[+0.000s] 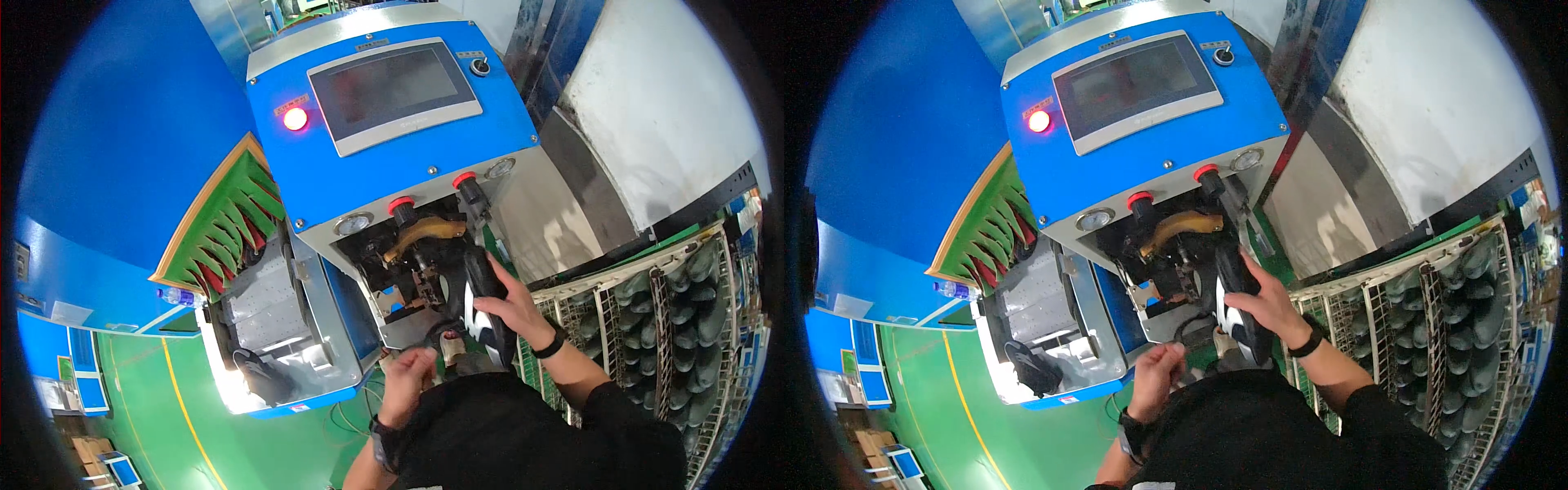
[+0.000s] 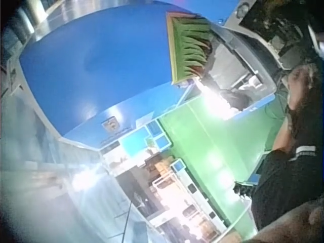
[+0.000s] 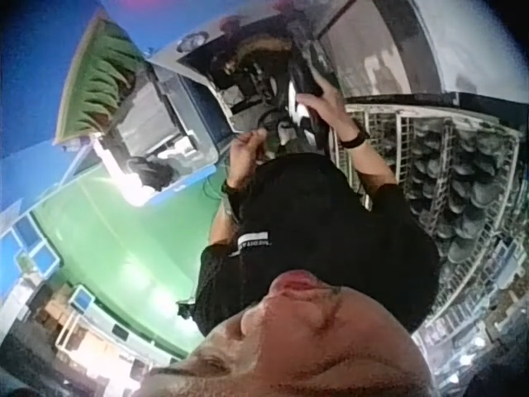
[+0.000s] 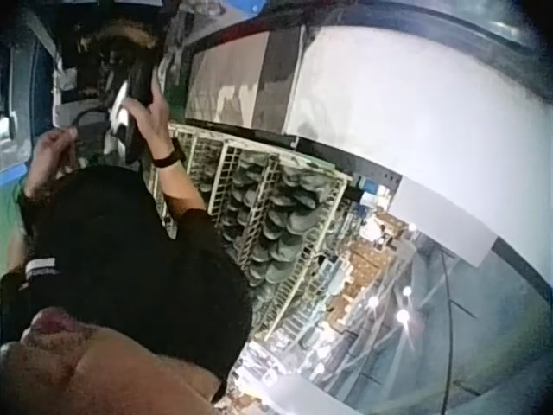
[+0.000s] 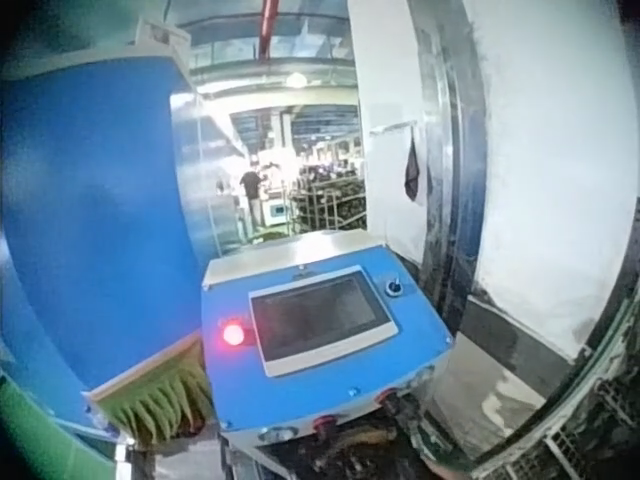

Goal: Operating industrial machines to perform lasting and molding on shoe uppers in a factory setting.

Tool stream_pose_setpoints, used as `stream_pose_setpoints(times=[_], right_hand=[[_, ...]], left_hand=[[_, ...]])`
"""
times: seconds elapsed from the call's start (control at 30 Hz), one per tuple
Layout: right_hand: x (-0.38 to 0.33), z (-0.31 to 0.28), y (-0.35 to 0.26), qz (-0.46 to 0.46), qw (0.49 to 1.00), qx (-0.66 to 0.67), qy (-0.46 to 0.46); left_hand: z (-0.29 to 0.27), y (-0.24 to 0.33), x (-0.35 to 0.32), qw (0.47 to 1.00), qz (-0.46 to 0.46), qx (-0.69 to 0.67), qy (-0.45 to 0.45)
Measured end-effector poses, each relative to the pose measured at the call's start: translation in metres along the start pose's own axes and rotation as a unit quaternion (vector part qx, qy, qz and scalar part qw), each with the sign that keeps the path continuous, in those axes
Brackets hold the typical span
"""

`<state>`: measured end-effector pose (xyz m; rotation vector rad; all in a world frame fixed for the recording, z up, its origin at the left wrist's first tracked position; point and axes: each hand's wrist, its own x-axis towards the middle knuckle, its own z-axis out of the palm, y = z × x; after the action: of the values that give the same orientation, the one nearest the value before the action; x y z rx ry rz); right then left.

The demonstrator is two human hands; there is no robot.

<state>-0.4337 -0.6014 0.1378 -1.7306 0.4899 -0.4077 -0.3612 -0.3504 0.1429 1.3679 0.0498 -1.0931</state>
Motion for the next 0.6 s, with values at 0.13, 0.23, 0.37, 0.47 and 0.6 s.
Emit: stream_pose_setpoints(times=[0.13,0.23,0.37,0.47,0.6], right_hand=[[0.034,0.027,-0.017,-0.016,0.958,-0.285,-0.011],[0.054,0.058,-0.039,0.060,0.899,-0.426,-0.083],[0.067,0.081,-0.024,0.046,0.878,-0.469,-0.078],[0.081,0.088,-0.014,0.014,0.876,-0.481,-0.046],[0.066,0.100,-0.011,0.000,0.864,-0.503,-0.005]], left_hand=[[-0.033,-0.036,0.052,0.999,0.020,0.035,0.005],[-0.036,-0.043,0.079,0.993,-0.035,-0.111,0.024],[-0.049,-0.048,0.087,0.973,-0.072,-0.221,-0.005],[-0.056,-0.056,0.108,0.975,-0.070,-0.209,0.015],[-0.075,-0.053,0.110,0.990,-0.042,-0.132,-0.018]])
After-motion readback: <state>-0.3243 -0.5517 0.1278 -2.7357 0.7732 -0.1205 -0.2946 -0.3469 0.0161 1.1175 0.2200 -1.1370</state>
